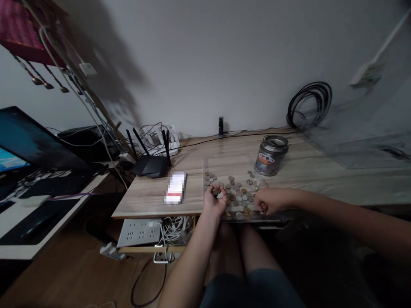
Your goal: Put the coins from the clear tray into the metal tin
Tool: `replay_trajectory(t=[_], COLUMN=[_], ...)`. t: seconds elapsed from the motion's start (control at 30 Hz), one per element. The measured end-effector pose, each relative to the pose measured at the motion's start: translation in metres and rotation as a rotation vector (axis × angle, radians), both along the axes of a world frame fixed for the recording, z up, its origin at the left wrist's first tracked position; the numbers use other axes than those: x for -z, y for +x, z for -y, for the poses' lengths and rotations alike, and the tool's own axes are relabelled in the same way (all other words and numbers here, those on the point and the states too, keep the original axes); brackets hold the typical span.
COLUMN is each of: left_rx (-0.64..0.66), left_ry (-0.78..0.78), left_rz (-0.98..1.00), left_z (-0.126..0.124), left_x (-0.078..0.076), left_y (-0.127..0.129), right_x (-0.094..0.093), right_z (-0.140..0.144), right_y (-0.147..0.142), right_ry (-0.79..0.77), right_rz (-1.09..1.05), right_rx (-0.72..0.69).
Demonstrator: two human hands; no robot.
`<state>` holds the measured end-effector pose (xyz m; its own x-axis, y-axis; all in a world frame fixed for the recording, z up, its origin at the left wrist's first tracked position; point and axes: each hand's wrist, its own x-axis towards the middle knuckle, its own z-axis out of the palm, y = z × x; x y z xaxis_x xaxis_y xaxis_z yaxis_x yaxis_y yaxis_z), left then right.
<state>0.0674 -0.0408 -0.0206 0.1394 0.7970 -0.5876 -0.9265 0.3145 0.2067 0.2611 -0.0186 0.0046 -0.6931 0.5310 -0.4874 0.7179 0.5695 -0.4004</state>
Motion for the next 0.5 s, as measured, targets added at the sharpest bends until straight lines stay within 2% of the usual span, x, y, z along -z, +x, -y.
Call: replay_trajectory(t=[0.07, 0.17, 0.3, 0.4, 0.5], left_rx=[0.011, 0.129, 0.213, 0.227, 0.185], left_ry=[-0.01, 0.021, 0.066, 0.068, 0.05], left_rz=[-0.016, -0.043, -0.074, -0.097, -0.119], left_z=[-0.001, -0.003, -0.005, -0.007, -0.013], left_x=[0.001, 0.005, 0.008, 0.002, -0.01], left_y=[0.001, 0.004, 0.006, 0.005, 0.003], right_x=[-0.003, -0.012, -0.02, -0.019, -0.022], right_z=[-0.005, -0.015, -0.022, -0.024, -0.031], right_y=[-0.002, -0.016, -0.05, -0.068, -0.062], right_ry=[-0.003, 0.004, 0.0, 0.103, 0.241], right_rz=[-0.067, -0.275, -0.412, -0.453, -0.561], right_rx=[0.068, 0.18, 0.215, 0.243, 0.273])
